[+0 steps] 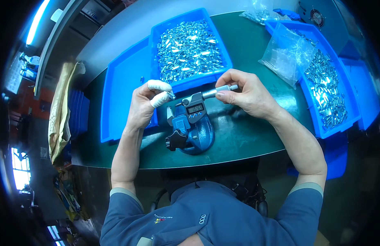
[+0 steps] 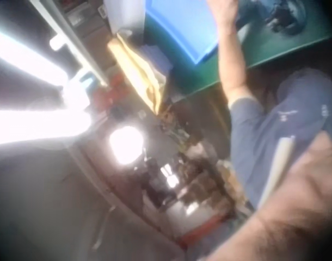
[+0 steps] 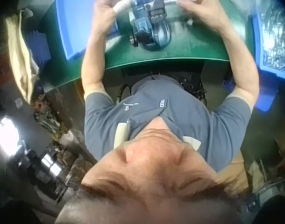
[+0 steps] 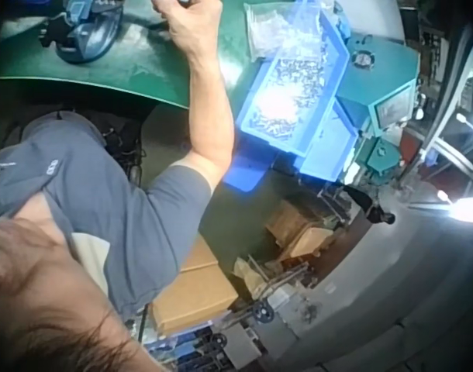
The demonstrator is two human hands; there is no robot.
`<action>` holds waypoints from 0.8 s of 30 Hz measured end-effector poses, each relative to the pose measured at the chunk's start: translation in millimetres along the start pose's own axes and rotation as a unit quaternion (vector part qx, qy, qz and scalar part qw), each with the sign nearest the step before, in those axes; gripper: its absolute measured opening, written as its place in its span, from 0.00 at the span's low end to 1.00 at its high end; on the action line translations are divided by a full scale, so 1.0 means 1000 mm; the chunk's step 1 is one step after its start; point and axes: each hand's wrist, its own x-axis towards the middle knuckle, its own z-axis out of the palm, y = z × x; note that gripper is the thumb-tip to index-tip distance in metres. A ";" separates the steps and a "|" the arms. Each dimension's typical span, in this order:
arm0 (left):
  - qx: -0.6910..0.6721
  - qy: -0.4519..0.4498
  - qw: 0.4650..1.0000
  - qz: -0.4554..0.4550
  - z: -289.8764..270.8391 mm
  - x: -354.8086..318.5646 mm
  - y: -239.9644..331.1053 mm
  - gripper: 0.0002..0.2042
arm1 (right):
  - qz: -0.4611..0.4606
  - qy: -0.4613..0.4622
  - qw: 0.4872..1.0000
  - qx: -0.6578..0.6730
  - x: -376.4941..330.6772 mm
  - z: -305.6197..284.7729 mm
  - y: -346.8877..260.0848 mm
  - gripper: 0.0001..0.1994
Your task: The person inspects and measures small metal parts using a micrometer.
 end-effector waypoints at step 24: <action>0.058 -0.063 0.996 -0.019 -0.003 -0.006 0.001 0.09 | -0.017 0.001 1.000 -0.020 -0.001 0.000 0.002 0.15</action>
